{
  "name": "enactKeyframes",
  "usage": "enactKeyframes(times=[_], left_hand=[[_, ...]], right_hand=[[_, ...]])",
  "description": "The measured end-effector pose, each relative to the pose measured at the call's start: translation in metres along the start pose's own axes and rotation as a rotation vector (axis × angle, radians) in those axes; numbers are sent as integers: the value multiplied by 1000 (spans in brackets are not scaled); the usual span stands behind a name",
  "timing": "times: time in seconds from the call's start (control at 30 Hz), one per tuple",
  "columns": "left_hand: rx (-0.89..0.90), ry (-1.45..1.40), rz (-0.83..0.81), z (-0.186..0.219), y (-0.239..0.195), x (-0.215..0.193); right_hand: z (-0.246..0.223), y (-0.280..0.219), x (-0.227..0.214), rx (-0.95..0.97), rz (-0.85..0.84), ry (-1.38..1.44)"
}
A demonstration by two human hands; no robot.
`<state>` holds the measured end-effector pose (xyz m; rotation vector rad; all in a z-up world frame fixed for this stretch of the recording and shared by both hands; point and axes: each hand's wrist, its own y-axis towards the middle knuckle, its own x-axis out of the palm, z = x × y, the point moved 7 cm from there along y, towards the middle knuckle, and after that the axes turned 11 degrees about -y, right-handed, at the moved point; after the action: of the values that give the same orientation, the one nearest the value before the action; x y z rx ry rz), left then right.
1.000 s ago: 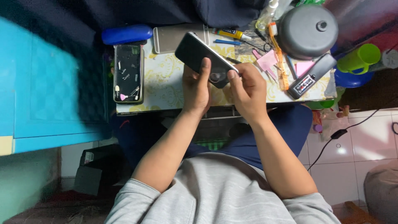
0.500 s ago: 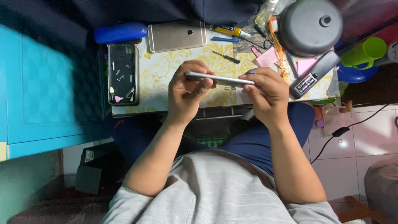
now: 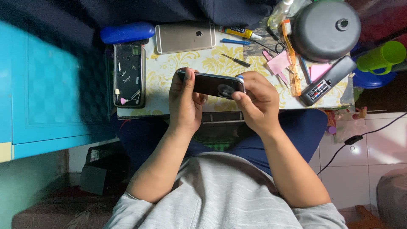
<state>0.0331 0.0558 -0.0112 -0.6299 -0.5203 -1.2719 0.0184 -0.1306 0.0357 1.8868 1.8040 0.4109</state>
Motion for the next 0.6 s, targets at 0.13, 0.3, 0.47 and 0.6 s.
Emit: enactKeyframes(times=[0.13, 0.3, 0.47, 0.6], left_hand=[[17, 350, 59, 9, 14, -14], [815, 1033, -669, 61, -16, 52], [886, 1327, -741, 41, -15, 51], [866, 1351, -764, 36, -10, 48]], right_hand=[[-5, 1, -1, -5, 59, -79], [43, -11, 0, 374, 117, -108], [44, -9, 8, 452, 54, -203], [31, 2, 7, 480, 29, -260]])
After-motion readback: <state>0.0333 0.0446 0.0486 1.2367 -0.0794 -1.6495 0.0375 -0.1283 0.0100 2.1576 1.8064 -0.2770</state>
